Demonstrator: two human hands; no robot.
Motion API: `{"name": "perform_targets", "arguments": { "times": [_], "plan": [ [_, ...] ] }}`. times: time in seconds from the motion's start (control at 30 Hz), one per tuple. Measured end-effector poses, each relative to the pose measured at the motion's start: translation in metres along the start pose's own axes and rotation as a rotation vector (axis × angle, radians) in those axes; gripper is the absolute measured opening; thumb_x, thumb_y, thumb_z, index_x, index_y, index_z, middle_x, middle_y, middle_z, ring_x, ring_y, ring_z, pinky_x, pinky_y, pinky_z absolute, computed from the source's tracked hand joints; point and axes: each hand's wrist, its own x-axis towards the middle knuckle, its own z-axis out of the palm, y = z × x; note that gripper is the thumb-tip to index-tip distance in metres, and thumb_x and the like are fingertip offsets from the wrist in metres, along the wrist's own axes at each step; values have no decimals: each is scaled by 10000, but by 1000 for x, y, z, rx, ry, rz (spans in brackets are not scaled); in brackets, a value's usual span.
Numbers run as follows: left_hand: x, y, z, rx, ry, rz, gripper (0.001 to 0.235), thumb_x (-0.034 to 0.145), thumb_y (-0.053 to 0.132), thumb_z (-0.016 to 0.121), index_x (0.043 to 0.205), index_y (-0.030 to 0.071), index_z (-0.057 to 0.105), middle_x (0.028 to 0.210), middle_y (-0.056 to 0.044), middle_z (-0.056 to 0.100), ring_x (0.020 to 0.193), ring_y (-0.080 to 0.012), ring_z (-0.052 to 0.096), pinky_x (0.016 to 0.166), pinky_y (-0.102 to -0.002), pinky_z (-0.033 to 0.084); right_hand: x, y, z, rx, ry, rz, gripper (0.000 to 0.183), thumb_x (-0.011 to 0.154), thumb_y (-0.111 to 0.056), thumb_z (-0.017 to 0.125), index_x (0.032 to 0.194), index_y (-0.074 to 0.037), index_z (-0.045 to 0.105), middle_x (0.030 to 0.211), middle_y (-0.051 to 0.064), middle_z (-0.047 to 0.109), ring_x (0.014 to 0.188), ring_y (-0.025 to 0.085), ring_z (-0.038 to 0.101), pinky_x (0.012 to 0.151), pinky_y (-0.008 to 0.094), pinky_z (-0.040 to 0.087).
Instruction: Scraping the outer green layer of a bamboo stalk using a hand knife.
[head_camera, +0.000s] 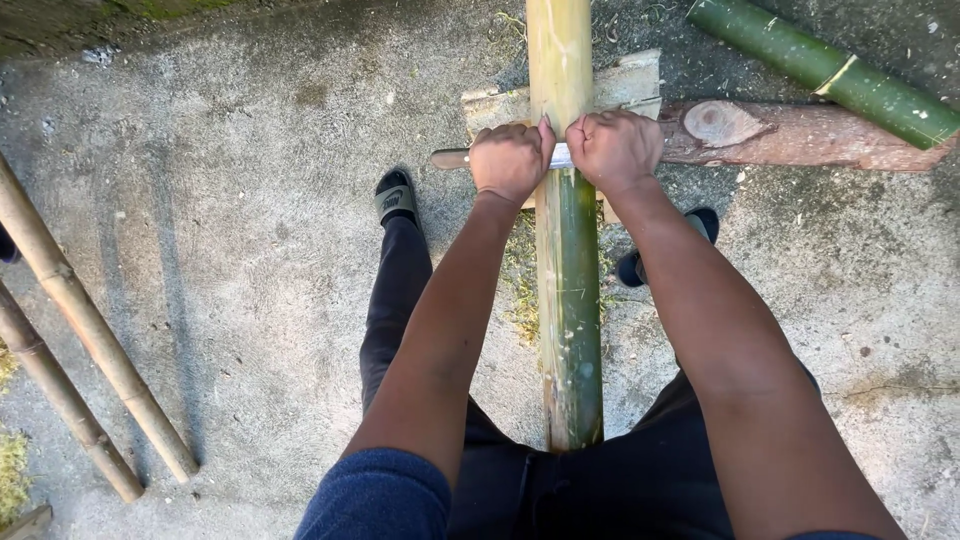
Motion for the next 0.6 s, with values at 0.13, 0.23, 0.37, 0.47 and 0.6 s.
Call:
{"name": "perform_targets", "arguments": {
  "times": [0.13, 0.23, 0.37, 0.47, 0.6],
  "plan": [
    [-1, 0, 1, -9, 19, -13, 448, 968, 267, 606, 531, 170, 605, 547, -6, 630, 510, -208, 628, 549, -398, 491, 0, -1, -1, -13, -10, -9, 335, 923, -233, 670, 600, -143, 678, 586, 60, 635, 489, 226, 612, 484, 364, 476],
    [-1, 0, 1, -16, 20, -10, 453, 967, 263, 609, 523, 171, 601, 541, -10, 628, 499, -208, 622, 539, -396, 488, 0, 0, -1, -26, -28, -9, 342, 932, -234, 665, 603, -143, 682, 593, 60, 644, 491, 225, 616, 489, 364, 480],
    [-1, 0, 1, -23, 7, -13, 459, 972, 257, 605, 520, 173, 607, 528, -15, 627, 480, -210, 613, 536, -398, 490, 1, -1, -2, -22, -37, -7, 344, 931, -233, 662, 599, -142, 685, 600, 60, 653, 482, 224, 613, 486, 363, 480],
    [1, 1, -3, -35, 5, -18, 459, 973, 259, 601, 521, 176, 611, 526, -17, 629, 474, -212, 612, 534, -393, 490, 1, 0, -3, -29, -41, -10, 345, 931, -231, 661, 598, -143, 684, 602, 59, 655, 483, 221, 615, 485, 359, 481],
    [-3, 1, 1, -5, 7, -3, 476, 976, 266, 592, 509, 174, 607, 515, -12, 630, 465, -211, 611, 529, -392, 486, 0, -1, -4, -27, -46, -15, 348, 934, -227, 661, 597, -142, 684, 593, 60, 651, 477, 217, 613, 480, 358, 479]
  ]
}}
